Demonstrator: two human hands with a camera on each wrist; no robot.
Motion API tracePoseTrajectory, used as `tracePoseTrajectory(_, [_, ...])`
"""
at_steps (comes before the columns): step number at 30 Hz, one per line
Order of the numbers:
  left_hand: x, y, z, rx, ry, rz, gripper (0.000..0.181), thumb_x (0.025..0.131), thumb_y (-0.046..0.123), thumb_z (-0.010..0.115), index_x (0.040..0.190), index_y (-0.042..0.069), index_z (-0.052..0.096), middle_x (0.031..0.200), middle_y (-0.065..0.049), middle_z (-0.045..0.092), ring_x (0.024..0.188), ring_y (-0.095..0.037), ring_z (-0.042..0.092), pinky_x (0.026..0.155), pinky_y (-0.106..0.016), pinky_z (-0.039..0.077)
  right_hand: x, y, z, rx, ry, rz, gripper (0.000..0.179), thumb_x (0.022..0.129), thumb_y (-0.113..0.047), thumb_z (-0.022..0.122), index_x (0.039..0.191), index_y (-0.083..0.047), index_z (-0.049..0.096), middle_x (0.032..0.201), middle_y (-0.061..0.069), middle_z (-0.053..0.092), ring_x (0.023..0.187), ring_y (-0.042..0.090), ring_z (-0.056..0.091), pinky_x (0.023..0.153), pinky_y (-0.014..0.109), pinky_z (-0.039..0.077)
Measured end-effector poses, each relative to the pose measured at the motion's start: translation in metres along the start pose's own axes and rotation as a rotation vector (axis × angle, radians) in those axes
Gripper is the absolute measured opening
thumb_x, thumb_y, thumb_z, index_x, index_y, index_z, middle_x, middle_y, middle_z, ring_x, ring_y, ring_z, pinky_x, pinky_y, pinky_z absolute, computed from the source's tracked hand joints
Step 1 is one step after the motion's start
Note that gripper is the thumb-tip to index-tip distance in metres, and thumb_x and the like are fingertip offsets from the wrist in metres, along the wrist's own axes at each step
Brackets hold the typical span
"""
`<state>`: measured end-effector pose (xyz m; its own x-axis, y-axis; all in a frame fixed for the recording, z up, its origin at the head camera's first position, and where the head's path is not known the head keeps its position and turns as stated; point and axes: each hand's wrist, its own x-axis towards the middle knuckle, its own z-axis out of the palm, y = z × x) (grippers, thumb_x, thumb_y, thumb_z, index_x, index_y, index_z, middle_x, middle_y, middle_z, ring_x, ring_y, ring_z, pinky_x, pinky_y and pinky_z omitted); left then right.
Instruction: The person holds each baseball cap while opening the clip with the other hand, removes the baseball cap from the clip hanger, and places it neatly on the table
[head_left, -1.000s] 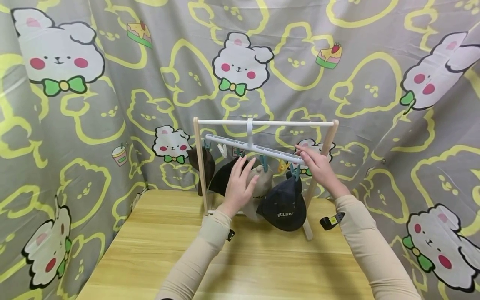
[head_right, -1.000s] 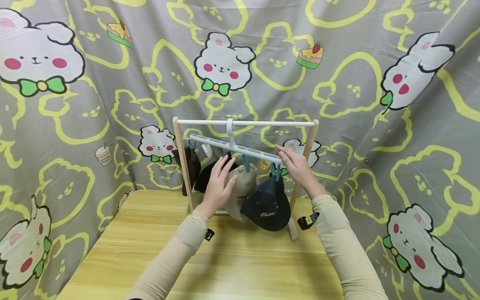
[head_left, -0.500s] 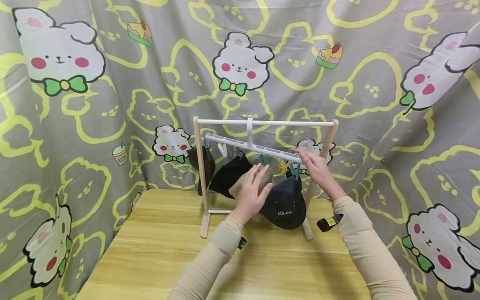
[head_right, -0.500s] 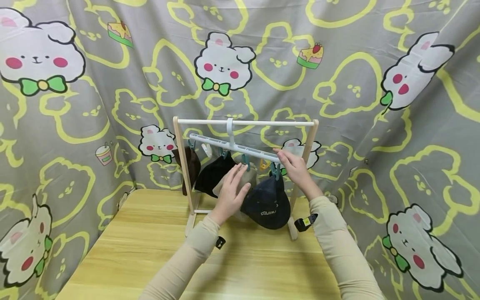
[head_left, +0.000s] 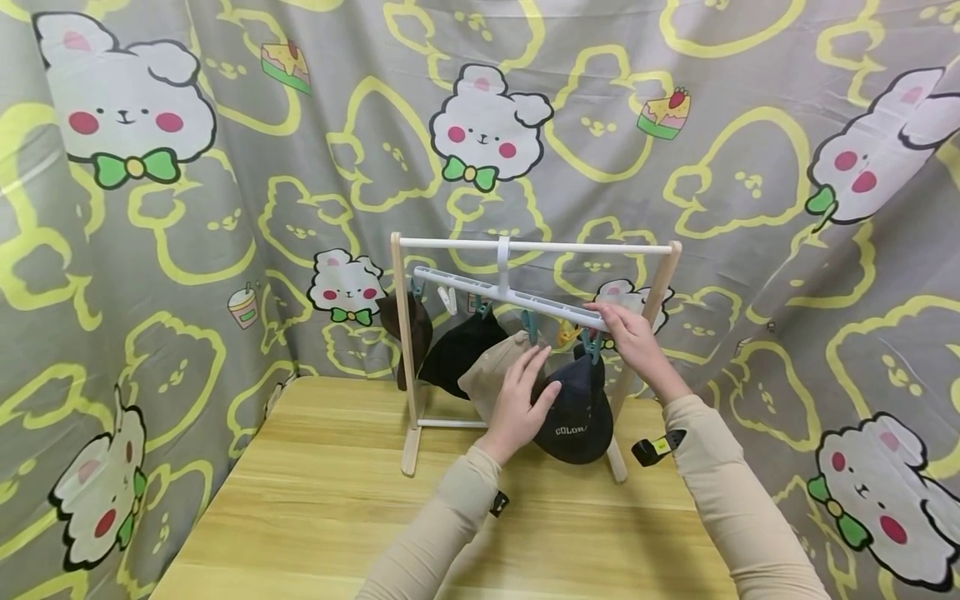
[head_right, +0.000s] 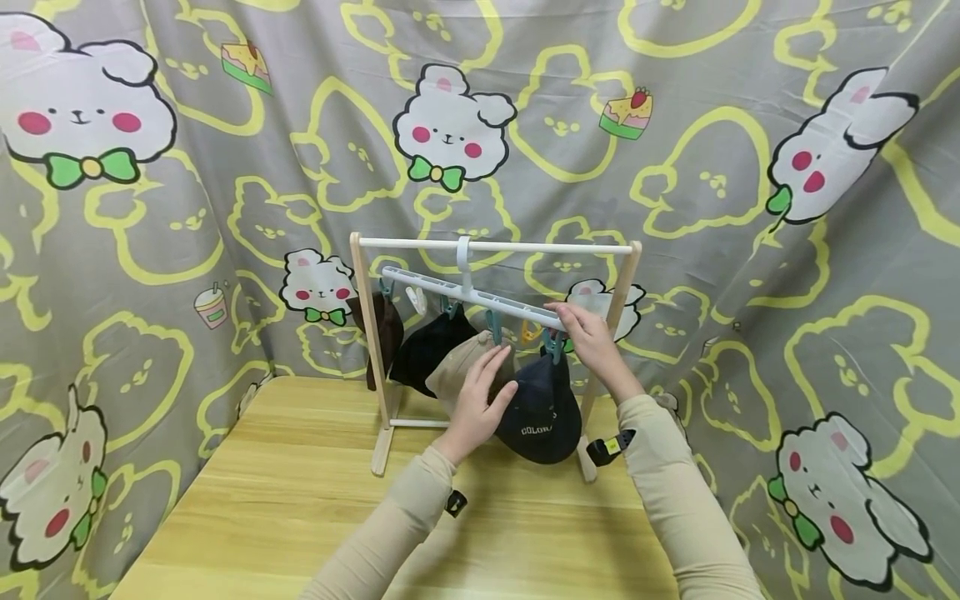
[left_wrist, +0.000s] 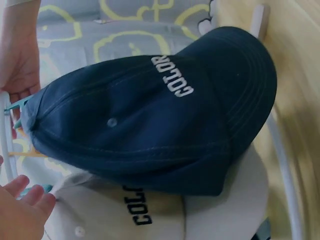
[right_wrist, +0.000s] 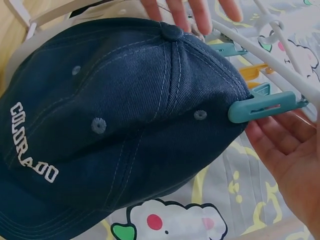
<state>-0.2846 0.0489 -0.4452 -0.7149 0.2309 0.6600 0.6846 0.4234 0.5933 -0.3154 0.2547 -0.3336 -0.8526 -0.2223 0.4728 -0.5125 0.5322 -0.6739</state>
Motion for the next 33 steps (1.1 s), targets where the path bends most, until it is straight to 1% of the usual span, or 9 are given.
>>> tracePoseTrajectory(3, [-0.002, -0.002, 0.005, -0.007, -0.005, -0.007, 0.052, 0.102, 0.041, 0.046, 0.150, 0.022, 0.039, 0.151, -0.012, 0.039, 0.139, -0.030, 0.040, 0.108, -0.050, 0.040, -0.003, -0.011, -0.001, 0.001, -0.004, -0.002, 0.040, 0.107, -0.016, 0.033, 0.127, 0.007, 0.059, 0.089, 0.027, 0.065, 0.078, 0.010, 0.062, 0.069, 0.018, 0.048])
tracePoseTrajectory(8, [-0.005, -0.006, 0.012, -0.042, -0.009, -0.014, 0.052, 0.101, 0.037, 0.049, 0.149, 0.021, 0.039, 0.150, -0.017, 0.040, 0.139, -0.030, 0.041, 0.109, -0.050, 0.041, -0.003, -0.013, 0.000, 0.020, 0.010, 0.008, 0.039, 0.107, -0.017, 0.034, 0.125, 0.005, 0.060, 0.087, 0.026, 0.065, 0.076, 0.015, 0.061, 0.068, 0.017, 0.047])
tracePoseTrajectory(11, [-0.005, -0.007, 0.015, -0.061, -0.009, -0.027, 0.052, 0.101, 0.036, 0.050, 0.150, 0.022, 0.038, 0.151, -0.015, 0.039, 0.138, -0.029, 0.043, 0.108, -0.049, 0.042, -0.003, -0.011, 0.000, 0.043, 0.020, -0.002, 0.038, 0.107, -0.018, 0.036, 0.124, 0.004, 0.061, 0.086, 0.024, 0.064, 0.073, 0.014, 0.060, 0.066, 0.016, 0.047])
tracePoseTrajectory(16, [-0.006, -0.007, 0.018, -0.115, -0.027, -0.082, 0.052, 0.101, 0.034, 0.052, 0.150, 0.024, 0.038, 0.153, -0.010, 0.037, 0.138, -0.028, 0.043, 0.109, -0.049, 0.041, -0.002, -0.010, 0.002, 0.013, 0.023, -0.014, 0.039, 0.107, -0.017, 0.034, 0.123, 0.007, 0.061, 0.089, 0.026, 0.065, 0.074, 0.022, 0.059, 0.065, 0.016, 0.045])
tracePoseTrajectory(18, [-0.006, -0.008, 0.020, -0.128, -0.025, -0.092, 0.053, 0.100, 0.033, 0.053, 0.150, 0.024, 0.038, 0.152, -0.010, 0.037, 0.138, -0.028, 0.044, 0.110, -0.048, 0.041, 0.001, -0.001, 0.003, 0.003, 0.022, -0.003, 0.039, 0.107, -0.015, 0.033, 0.124, 0.007, 0.060, 0.091, 0.027, 0.065, 0.075, 0.026, 0.059, 0.064, 0.017, 0.045])
tracePoseTrajectory(20, [-0.007, -0.009, 0.022, -0.141, -0.016, -0.085, 0.052, 0.100, 0.032, 0.054, 0.149, 0.022, 0.039, 0.151, -0.012, 0.039, 0.133, -0.027, 0.049, 0.108, -0.046, 0.043, 0.004, 0.010, 0.005, -0.004, 0.025, 0.003, 0.040, 0.107, -0.018, 0.032, 0.124, 0.005, 0.061, 0.092, 0.026, 0.066, 0.074, 0.022, 0.059, 0.064, 0.017, 0.046])
tracePoseTrajectory(23, [-0.008, -0.012, 0.024, -0.164, -0.011, -0.072, 0.053, 0.100, 0.031, 0.054, 0.149, 0.019, 0.040, 0.149, -0.015, 0.040, 0.123, -0.026, 0.057, 0.104, -0.043, 0.047, 0.008, 0.027, 0.008, 0.004, 0.028, 0.009, 0.042, 0.108, -0.025, 0.032, 0.123, 0.001, 0.062, 0.091, 0.020, 0.067, 0.072, 0.016, 0.059, 0.063, 0.023, 0.049])
tracePoseTrajectory(27, [-0.012, -0.013, 0.027, -0.193, -0.025, -0.075, 0.054, 0.099, 0.031, 0.056, 0.149, 0.017, 0.039, 0.149, -0.016, 0.039, 0.113, -0.027, 0.063, 0.098, -0.042, 0.051, 0.008, 0.030, 0.008, 0.004, 0.035, 0.001, 0.045, 0.107, -0.030, 0.032, 0.120, -0.001, 0.063, 0.088, 0.015, 0.068, 0.071, 0.010, 0.059, 0.063, 0.028, 0.049])
tracePoseTrajectory(33, [-0.021, -0.018, 0.034, -0.188, -0.067, -0.114, 0.058, 0.098, 0.034, 0.058, 0.150, 0.019, 0.037, 0.150, -0.014, 0.039, 0.112, -0.025, 0.062, 0.098, -0.041, 0.051, 0.006, 0.025, 0.008, 0.007, 0.019, 0.021, 0.044, 0.108, -0.030, 0.031, 0.120, -0.002, 0.063, 0.090, 0.018, 0.069, 0.071, 0.008, 0.059, 0.064, 0.024, 0.047])
